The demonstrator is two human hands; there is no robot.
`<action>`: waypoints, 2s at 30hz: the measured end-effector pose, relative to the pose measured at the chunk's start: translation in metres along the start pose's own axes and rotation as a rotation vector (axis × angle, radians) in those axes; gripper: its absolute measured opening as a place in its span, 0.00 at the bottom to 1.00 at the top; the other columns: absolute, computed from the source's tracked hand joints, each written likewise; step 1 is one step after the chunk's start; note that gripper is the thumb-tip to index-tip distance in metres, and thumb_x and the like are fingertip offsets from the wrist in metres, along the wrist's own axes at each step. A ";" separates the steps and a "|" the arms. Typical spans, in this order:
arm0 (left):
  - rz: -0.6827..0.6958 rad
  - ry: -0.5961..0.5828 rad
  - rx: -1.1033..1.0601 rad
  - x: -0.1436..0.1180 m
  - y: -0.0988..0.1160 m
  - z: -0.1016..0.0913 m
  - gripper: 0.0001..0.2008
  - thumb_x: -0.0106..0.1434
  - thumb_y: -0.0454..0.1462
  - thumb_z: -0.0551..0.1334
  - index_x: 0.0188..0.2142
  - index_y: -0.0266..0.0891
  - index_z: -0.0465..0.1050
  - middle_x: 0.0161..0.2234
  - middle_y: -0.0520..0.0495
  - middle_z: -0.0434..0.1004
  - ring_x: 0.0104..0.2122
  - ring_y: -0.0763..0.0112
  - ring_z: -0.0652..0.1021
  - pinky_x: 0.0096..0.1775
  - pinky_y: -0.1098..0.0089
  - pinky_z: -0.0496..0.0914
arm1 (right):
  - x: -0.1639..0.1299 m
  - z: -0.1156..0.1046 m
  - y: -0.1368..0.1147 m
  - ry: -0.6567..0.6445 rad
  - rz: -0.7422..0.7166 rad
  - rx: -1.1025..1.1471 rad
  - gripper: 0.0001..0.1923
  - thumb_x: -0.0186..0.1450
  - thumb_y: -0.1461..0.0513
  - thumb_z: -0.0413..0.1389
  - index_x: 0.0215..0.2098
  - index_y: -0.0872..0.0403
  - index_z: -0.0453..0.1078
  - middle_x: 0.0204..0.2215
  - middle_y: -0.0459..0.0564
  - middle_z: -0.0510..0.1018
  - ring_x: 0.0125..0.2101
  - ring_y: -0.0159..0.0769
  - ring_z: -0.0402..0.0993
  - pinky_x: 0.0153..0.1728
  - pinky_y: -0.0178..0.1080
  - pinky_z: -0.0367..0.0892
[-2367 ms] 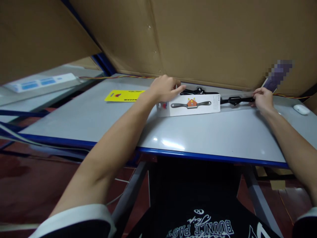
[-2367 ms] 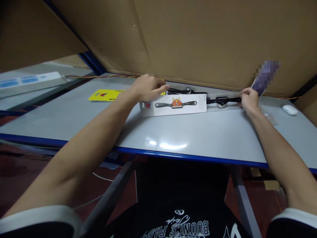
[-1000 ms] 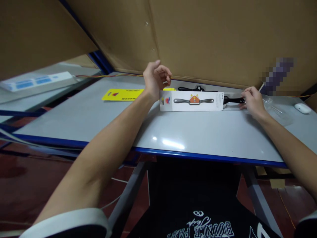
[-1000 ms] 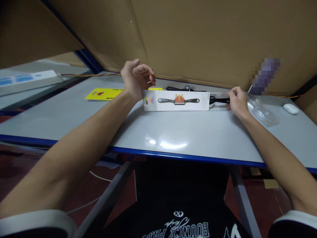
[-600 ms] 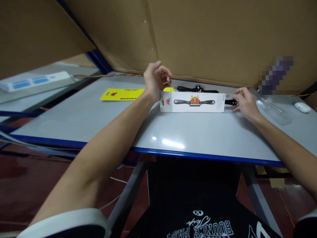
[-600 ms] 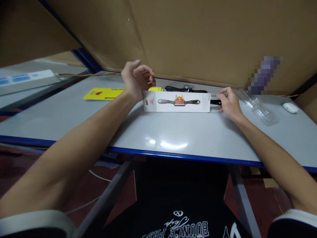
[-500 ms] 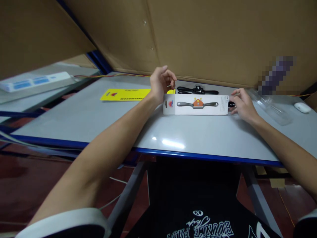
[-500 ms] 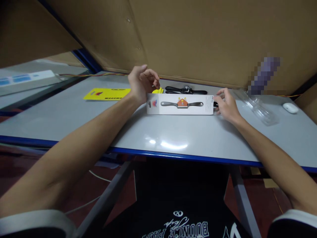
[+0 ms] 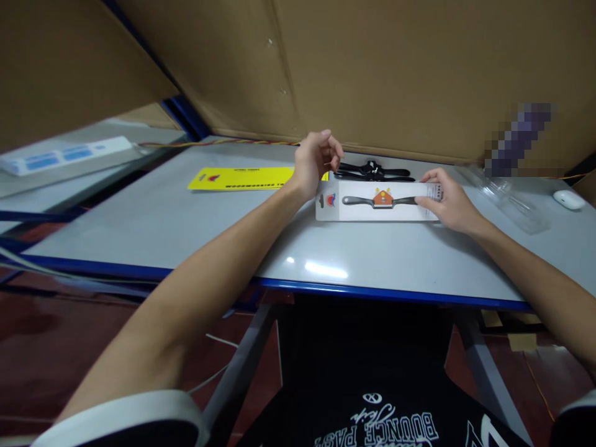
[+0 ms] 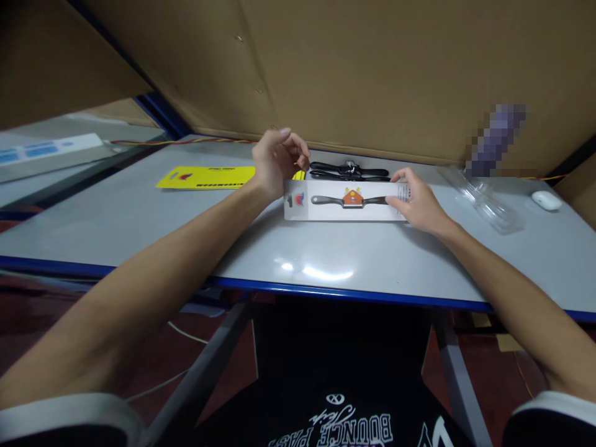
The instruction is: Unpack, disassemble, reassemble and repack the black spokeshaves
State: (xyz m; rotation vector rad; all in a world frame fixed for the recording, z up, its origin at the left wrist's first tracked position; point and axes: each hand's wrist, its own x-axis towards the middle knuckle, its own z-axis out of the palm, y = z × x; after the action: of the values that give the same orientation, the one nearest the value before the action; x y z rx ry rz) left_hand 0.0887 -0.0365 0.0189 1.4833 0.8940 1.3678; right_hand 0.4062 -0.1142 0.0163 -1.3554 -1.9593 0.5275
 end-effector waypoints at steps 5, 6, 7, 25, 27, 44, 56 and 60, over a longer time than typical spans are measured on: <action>0.034 0.018 0.011 0.004 -0.003 -0.005 0.21 0.68 0.54 0.55 0.25 0.45 0.70 0.21 0.48 0.63 0.24 0.66 0.68 0.31 0.62 0.64 | 0.003 0.000 0.001 -0.011 -0.003 0.050 0.18 0.61 0.56 0.68 0.45 0.45 0.67 0.39 0.48 0.76 0.37 0.44 0.70 0.35 0.46 0.67; 0.036 0.020 0.030 0.006 -0.003 -0.007 0.22 0.68 0.55 0.56 0.25 0.45 0.70 0.21 0.49 0.63 0.24 0.66 0.68 0.31 0.62 0.64 | 0.004 0.000 0.001 -0.014 0.001 0.059 0.19 0.60 0.56 0.70 0.44 0.45 0.67 0.39 0.48 0.77 0.37 0.44 0.70 0.35 0.46 0.68; 0.038 0.025 0.047 0.007 -0.004 -0.009 0.23 0.68 0.57 0.57 0.24 0.45 0.70 0.21 0.49 0.64 0.24 0.66 0.69 0.31 0.63 0.65 | 0.004 0.000 0.001 -0.017 0.009 0.071 0.20 0.59 0.56 0.71 0.44 0.45 0.67 0.39 0.48 0.77 0.36 0.43 0.70 0.35 0.45 0.68; 0.075 0.059 0.109 0.013 -0.010 -0.012 0.26 0.71 0.58 0.56 0.24 0.45 0.68 0.19 0.50 0.64 0.23 0.67 0.71 0.30 0.64 0.64 | 0.011 0.003 0.017 -0.012 0.311 0.358 0.24 0.48 0.51 0.79 0.37 0.49 0.79 0.32 0.51 0.83 0.32 0.42 0.78 0.27 0.42 0.71; 0.082 0.049 0.107 0.012 -0.011 -0.011 0.25 0.70 0.58 0.57 0.24 0.45 0.68 0.19 0.50 0.64 0.23 0.67 0.71 0.30 0.64 0.64 | 0.010 0.002 0.017 -0.019 0.292 0.309 0.21 0.51 0.51 0.79 0.35 0.50 0.78 0.30 0.51 0.81 0.30 0.41 0.76 0.27 0.43 0.70; 0.069 0.274 0.337 0.036 -0.032 -0.044 0.25 0.75 0.54 0.54 0.25 0.44 0.64 0.20 0.52 0.59 0.27 0.70 0.67 0.34 0.65 0.62 | 0.022 -0.026 0.029 0.158 -0.016 0.387 0.33 0.52 0.40 0.78 0.30 0.46 0.63 0.24 0.40 0.68 0.23 0.32 0.63 0.22 0.38 0.58; 0.290 -0.107 1.148 0.011 -0.027 -0.028 0.17 0.73 0.43 0.54 0.44 0.38 0.80 0.49 0.37 0.81 0.55 0.49 0.76 0.62 0.51 0.69 | 0.039 -0.043 0.093 0.666 -0.024 -0.026 0.23 0.66 0.46 0.67 0.33 0.43 0.56 0.31 0.48 0.70 0.35 0.44 0.68 0.41 0.50 0.70; 0.241 -0.329 1.192 0.001 -0.025 -0.009 0.29 0.74 0.49 0.53 0.66 0.38 0.76 0.64 0.34 0.75 0.64 0.45 0.73 0.68 0.46 0.66 | 0.034 -0.044 0.083 0.580 -0.067 -0.161 0.13 0.68 0.51 0.63 0.35 0.44 0.64 0.38 0.53 0.80 0.40 0.47 0.74 0.47 0.53 0.74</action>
State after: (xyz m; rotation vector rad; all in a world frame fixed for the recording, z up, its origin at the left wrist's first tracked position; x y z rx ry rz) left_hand 0.0811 -0.0261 -0.0048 2.6686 1.4354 0.6319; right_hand 0.4845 -0.0541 0.0012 -1.3448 -1.5781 -0.0631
